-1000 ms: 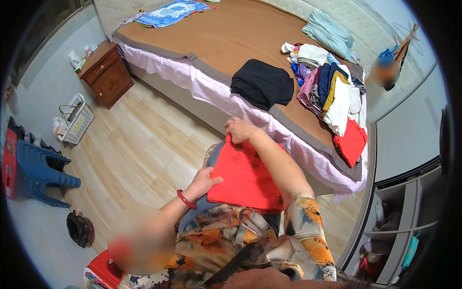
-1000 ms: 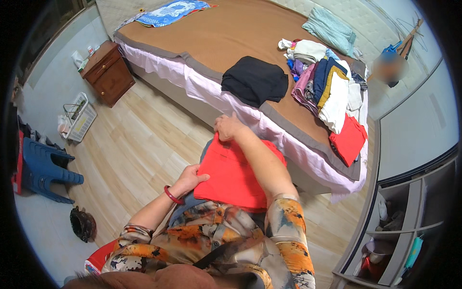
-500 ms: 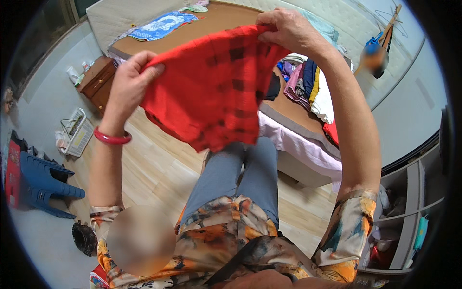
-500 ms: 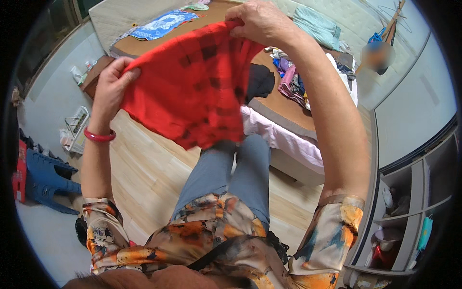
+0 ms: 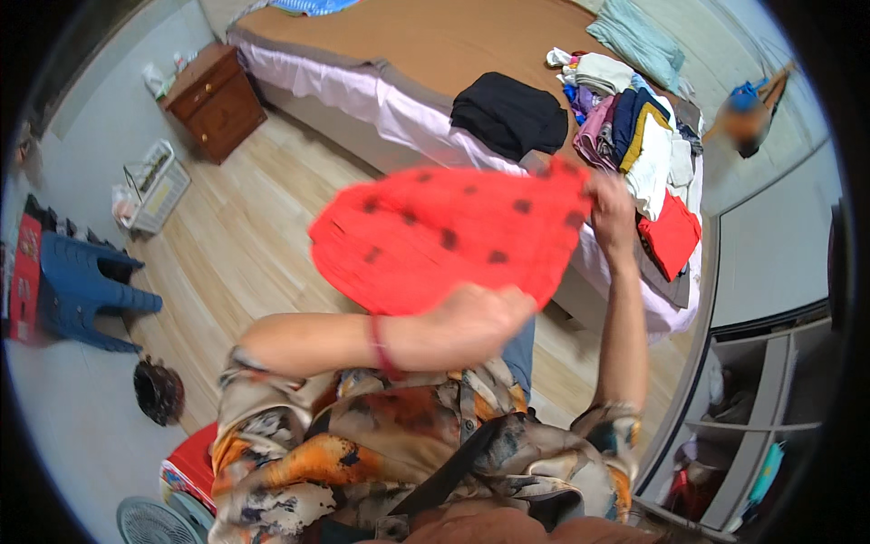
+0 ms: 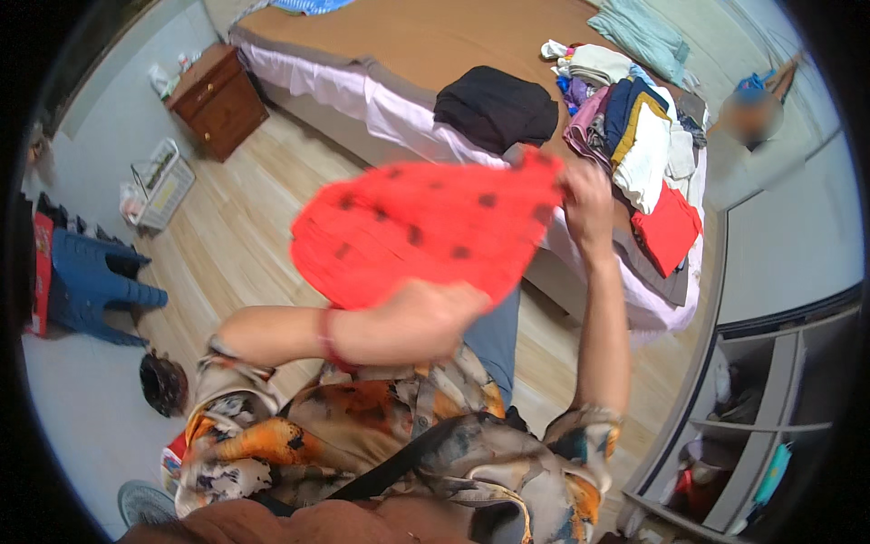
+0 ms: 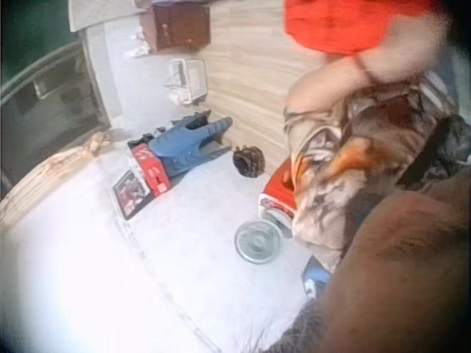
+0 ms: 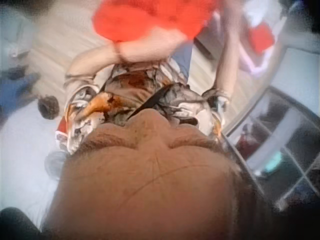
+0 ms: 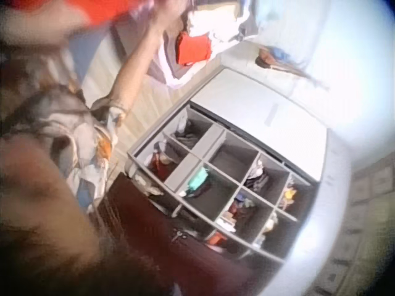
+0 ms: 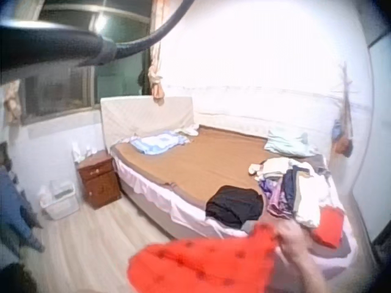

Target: The person takes items of clothing from a shelf, places them on a bed, and then sits to fold a black pair of leggings, a red patterned garment, a red short-sleeved shirt, and a striped garment one by one, smoothing them by hand and placing them into a stack.

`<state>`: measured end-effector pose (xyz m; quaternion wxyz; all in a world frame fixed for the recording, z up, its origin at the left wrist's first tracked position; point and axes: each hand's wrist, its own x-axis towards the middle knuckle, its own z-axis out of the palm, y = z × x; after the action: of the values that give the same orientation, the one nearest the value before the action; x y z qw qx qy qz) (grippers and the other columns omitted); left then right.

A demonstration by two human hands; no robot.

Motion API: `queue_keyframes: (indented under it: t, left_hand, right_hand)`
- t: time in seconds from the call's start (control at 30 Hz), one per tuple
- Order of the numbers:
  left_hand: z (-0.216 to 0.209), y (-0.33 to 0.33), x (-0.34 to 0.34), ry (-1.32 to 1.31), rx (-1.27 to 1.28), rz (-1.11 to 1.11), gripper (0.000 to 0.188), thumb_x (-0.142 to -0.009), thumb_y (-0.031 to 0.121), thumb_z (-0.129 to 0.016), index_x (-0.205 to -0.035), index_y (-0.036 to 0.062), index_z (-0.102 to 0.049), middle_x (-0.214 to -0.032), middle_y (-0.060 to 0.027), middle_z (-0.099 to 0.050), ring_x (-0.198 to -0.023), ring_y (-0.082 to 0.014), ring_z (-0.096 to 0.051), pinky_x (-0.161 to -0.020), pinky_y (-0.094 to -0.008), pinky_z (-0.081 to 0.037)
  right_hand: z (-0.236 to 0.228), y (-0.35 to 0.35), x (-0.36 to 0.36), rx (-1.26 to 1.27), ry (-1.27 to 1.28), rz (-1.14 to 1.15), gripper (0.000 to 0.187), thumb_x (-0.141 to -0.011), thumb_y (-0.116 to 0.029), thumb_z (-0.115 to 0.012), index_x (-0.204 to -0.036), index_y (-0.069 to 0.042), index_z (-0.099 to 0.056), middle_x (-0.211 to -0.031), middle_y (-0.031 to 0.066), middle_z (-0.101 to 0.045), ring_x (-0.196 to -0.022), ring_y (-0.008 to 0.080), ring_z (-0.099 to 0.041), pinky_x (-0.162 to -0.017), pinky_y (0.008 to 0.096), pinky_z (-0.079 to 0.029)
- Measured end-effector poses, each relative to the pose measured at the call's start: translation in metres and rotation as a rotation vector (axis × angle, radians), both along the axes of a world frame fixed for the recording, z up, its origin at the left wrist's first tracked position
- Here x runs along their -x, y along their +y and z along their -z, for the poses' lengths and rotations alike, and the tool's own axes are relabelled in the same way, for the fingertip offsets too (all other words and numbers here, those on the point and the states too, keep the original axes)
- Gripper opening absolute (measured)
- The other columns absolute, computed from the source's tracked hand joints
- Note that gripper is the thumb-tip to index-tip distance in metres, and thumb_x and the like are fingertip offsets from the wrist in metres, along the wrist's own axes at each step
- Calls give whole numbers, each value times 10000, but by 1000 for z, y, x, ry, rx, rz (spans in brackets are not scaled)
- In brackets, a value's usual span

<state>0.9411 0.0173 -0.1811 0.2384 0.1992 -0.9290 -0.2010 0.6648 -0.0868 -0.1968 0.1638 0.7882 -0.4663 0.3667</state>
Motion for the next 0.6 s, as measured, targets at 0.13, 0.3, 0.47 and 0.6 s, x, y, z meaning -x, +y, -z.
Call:
queue_keyframes:
  t: [0.13,0.3,0.47,0.6]
  left_hand:
    - [116,27,85,-114,-207,87,213,-680,9,-549,-889,-23,-529,-795,-181,-561,-675,-354,-601,-549,-433,-479]
    - [141,17,113,-118,-369,145,109,-666,-1,-532,-756,-20,-590,-751,-211,-606,-718,-380,-609,-607,-470,-477]
    - [147,11,118,-103,-405,105,135,-709,30,-528,-812,-8,-605,-756,-209,-612,-726,-380,-610,-639,-470,-473]
    - [146,10,99,-153,-553,186,180,-785,103,-534,-921,4,-597,-858,-191,-618,-818,-348,-606,-710,-442,-479]
  right_hand:
    - [157,33,59,-392,-273,180,219,-665,117,-456,-777,-46,-549,-808,63,-534,-724,197,-515,-672,275,-413]
    - [240,43,72,-535,-1001,222,82,-794,29,-567,-800,-53,-562,-811,14,-565,-734,106,-524,-693,239,-431]
    - [216,51,42,-850,-1931,217,134,-878,-174,-553,-898,-42,-563,-756,32,-586,-686,165,-583,-655,255,-483]
    - [184,78,8,-1123,-2131,-1,398,-883,-364,-565,-1106,-35,-543,-1068,118,-609,-938,227,-603,-802,339,-501]
